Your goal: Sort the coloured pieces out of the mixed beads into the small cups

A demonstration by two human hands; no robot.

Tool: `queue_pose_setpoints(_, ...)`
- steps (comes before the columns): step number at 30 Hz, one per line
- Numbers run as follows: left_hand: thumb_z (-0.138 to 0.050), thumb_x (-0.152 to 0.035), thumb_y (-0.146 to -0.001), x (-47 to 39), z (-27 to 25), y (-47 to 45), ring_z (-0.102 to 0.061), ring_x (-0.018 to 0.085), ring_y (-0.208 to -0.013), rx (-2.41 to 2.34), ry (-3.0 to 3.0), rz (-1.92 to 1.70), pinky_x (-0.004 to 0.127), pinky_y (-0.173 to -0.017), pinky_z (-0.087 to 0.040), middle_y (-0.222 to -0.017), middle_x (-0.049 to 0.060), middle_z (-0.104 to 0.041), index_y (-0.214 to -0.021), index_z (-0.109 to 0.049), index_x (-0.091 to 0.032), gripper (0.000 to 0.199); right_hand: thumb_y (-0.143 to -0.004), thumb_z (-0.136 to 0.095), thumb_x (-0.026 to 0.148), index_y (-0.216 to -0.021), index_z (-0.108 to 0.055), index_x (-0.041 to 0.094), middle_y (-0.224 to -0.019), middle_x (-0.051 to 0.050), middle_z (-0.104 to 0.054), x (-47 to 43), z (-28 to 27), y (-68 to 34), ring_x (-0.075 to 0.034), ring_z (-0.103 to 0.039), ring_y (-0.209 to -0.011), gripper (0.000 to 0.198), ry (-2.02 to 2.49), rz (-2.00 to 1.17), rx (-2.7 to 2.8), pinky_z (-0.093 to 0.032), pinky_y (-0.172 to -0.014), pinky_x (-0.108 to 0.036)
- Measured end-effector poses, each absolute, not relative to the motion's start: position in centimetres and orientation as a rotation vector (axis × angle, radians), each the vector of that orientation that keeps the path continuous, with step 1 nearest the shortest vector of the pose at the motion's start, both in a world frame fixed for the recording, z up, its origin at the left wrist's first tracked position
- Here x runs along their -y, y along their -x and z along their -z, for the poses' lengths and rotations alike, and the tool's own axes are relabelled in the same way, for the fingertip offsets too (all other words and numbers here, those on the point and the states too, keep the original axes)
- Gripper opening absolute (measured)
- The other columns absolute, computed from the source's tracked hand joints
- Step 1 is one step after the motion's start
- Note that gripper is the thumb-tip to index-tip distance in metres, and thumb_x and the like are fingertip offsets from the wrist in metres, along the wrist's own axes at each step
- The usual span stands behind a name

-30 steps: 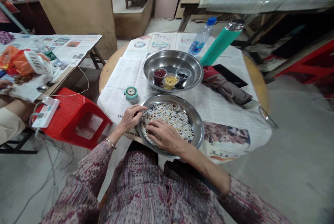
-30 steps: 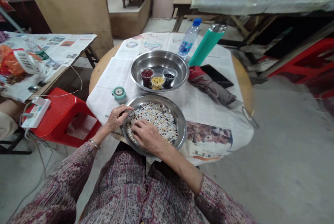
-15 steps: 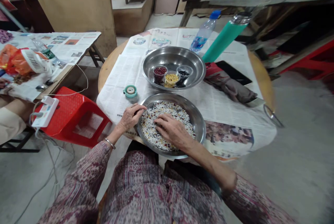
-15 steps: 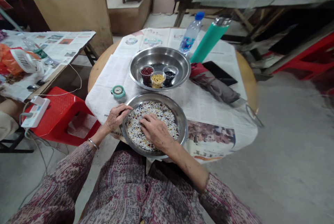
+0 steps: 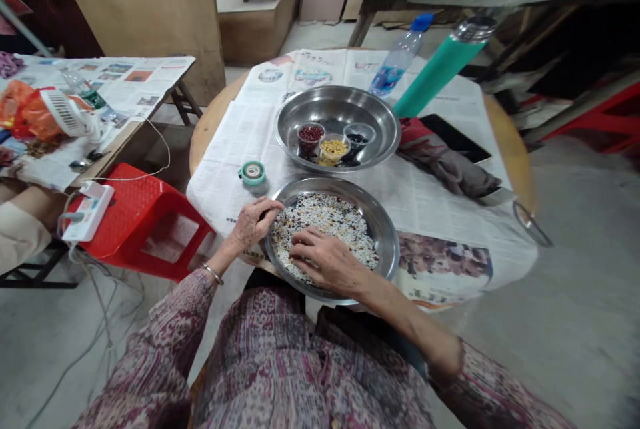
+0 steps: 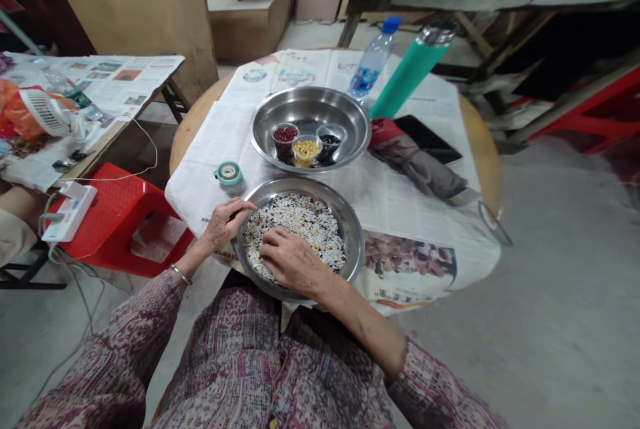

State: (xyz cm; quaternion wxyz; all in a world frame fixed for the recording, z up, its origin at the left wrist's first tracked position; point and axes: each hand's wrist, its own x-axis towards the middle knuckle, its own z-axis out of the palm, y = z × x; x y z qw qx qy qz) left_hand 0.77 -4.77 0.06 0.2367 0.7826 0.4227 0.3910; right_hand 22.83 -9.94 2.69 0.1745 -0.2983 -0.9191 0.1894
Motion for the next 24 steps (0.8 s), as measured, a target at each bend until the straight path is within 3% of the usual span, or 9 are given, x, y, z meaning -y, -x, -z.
queue_pose_setpoints(7, -0.052, -0.014, -0.097, 4.6, 0.1, -0.7, -0.067, 0.016, -0.089, -1.142, -2.151, -1.087, 0.03, -0.087, -0.053, -0.092, 0.005, -0.072, -0.099, -0.071, -0.017, 0.019, -0.094, -0.057, 0.021, -0.093, -0.067, 0.021, -0.097, -0.008, -0.069, 10.5, -3.0, -23.8, -0.022, -0.063, -0.096, 0.01, 0.932, -0.595, 2.253, -0.054, -0.09, -0.041)
queue_pose_setpoints(14, -0.053, -0.016, -0.096, 4.6, 0.0, -0.8, -0.066, 0.016, -0.085, -1.167, -2.154, -1.081, 0.03, -0.083, -0.053, -0.088, 0.005, -0.07, -0.098, -0.071, -0.017, 0.019, -0.092, -0.06, 0.024, -0.084, -0.068, 0.021, -0.074, 0.0, -0.066, 10.3, -3.1, -23.0, -0.013, -0.059, -0.065, 0.012, 1.129, -0.96, 1.939, -0.049, -0.063, -0.027)
queue_pose_setpoints(17, -0.052, -0.015, -0.097, 4.7, -0.1, -0.8, -0.066, 0.016, -0.087, -1.167, -2.145, -1.079, 0.029, -0.085, -0.053, -0.09, 0.005, -0.071, -0.098, -0.071, -0.017, 0.019, -0.089, -0.065, 0.024, -0.092, -0.07, 0.02, -0.086, -0.003, -0.069, 10.5, -2.5, -23.2, -0.015, -0.063, -0.077, 0.007, 1.139, -0.946, 2.075, -0.053, -0.074, -0.032)
queue_pose_setpoints(21, -0.052, -0.014, -0.096, 4.7, -0.1, -0.8, -0.066, 0.016, -0.086, -1.155, -2.146, -1.085, 0.029, -0.085, -0.052, -0.09, 0.005, -0.07, -0.098, -0.071, -0.016, 0.019, -0.087, -0.066, 0.02, -0.109, -0.067, 0.022, -0.109, -0.009, -0.068, 11.2, -2.0, -23.6, -0.023, -0.063, -0.105, 0.023, 1.098, -0.792, 2.338, -0.054, -0.09, -0.041)
queue_pose_setpoints(24, -0.052, -0.014, -0.096, 4.7, -0.1, -0.8, -0.066, 0.016, -0.086, -1.165, -2.14, -1.077, 0.029, -0.085, -0.052, -0.09, 0.005, -0.07, -0.098, -0.071, -0.017, 0.019, -0.087, -0.065, 0.02, -0.115, -0.065, 0.021, -0.116, -0.01, -0.065, 11.6, -2.1, -23.7, -0.026, -0.06, -0.112, 0.028, 1.078, -0.691, 2.407, -0.054, -0.094, -0.044)
